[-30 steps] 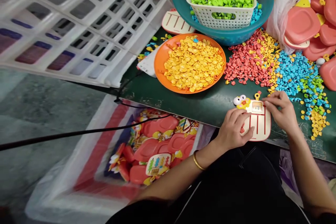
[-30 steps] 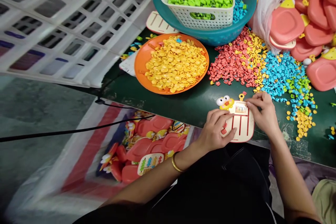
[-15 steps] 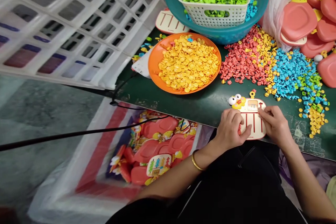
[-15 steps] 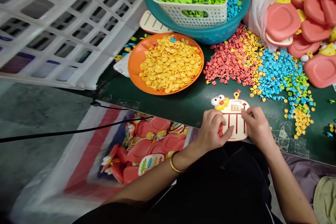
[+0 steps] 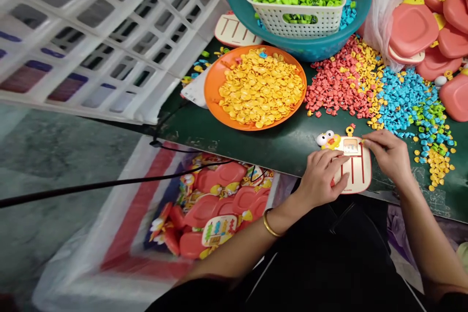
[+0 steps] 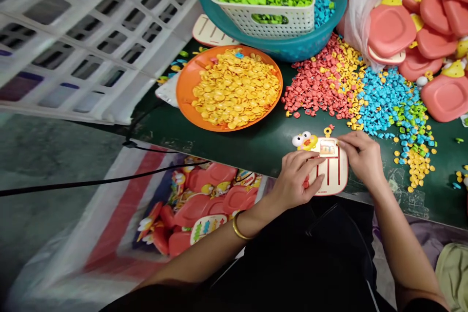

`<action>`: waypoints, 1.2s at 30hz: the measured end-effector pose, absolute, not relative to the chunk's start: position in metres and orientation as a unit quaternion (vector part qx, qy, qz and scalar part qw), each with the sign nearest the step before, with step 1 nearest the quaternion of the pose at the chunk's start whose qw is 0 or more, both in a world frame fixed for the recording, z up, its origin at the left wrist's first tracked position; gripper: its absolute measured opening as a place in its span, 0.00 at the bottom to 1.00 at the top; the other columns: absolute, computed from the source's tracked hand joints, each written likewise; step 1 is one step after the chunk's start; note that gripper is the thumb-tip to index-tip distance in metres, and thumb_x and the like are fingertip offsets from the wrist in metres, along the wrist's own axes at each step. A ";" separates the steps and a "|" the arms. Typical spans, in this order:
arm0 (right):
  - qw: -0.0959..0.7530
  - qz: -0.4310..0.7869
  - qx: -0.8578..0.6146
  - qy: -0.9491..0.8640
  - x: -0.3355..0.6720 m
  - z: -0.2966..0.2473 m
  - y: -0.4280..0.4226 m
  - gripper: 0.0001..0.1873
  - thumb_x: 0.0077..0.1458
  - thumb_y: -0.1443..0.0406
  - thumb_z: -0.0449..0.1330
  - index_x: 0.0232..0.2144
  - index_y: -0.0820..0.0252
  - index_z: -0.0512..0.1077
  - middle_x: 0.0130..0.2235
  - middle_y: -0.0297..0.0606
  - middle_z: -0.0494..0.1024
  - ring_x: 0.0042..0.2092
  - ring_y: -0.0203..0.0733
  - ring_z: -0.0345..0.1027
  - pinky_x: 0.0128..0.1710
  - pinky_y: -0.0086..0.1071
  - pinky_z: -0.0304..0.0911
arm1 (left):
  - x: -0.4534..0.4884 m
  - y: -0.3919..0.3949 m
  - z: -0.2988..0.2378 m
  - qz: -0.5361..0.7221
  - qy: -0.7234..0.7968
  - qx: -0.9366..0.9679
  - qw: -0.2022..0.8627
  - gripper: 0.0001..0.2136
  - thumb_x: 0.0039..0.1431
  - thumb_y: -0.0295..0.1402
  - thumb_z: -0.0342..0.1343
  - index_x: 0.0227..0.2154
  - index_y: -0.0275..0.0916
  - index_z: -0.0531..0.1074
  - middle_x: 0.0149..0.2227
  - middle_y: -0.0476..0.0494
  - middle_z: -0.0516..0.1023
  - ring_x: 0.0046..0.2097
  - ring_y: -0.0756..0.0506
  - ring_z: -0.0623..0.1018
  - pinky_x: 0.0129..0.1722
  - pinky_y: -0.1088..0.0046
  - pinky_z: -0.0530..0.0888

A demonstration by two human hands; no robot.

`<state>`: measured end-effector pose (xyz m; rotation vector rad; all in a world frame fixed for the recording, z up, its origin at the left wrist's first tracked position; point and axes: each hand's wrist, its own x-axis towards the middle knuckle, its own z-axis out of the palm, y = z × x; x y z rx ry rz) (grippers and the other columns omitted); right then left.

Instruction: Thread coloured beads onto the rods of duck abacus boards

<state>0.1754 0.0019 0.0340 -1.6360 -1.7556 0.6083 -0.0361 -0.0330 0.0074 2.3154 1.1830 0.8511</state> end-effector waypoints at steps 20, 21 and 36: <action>0.340 0.087 -0.671 -0.653 0.167 0.026 0.006 0.12 0.63 0.61 0.56 0.41 0.55 0.79 0.40 0.44 0.79 0.43 0.48 0.71 0.45 0.44 0.69 | -0.032 -0.032 0.000 0.351 0.483 0.788 0.147 0.19 0.61 0.40 0.57 0.50 0.35 0.65 0.51 0.30 0.70 0.53 0.35 0.70 0.53 0.52 0.69; 0.320 0.060 -0.692 -0.644 0.174 0.026 0.015 0.12 0.62 0.61 0.56 0.39 0.56 0.79 0.39 0.45 0.79 0.42 0.50 0.70 0.45 0.45 0.68 | -0.033 -0.031 0.001 0.347 0.483 0.789 0.152 0.18 0.62 0.39 0.56 0.51 0.35 0.65 0.52 0.30 0.70 0.54 0.35 0.69 0.54 0.52 0.68; 0.355 0.177 -0.608 -0.687 0.155 0.015 0.002 0.15 0.64 0.62 0.54 0.43 0.52 0.80 0.40 0.42 0.73 0.42 0.44 0.67 0.44 0.41 0.67 | -0.035 -0.021 0.011 0.310 0.439 0.832 0.138 0.16 0.66 0.28 0.49 0.54 0.42 0.71 0.53 0.42 0.78 0.55 0.40 0.72 0.55 0.57 0.63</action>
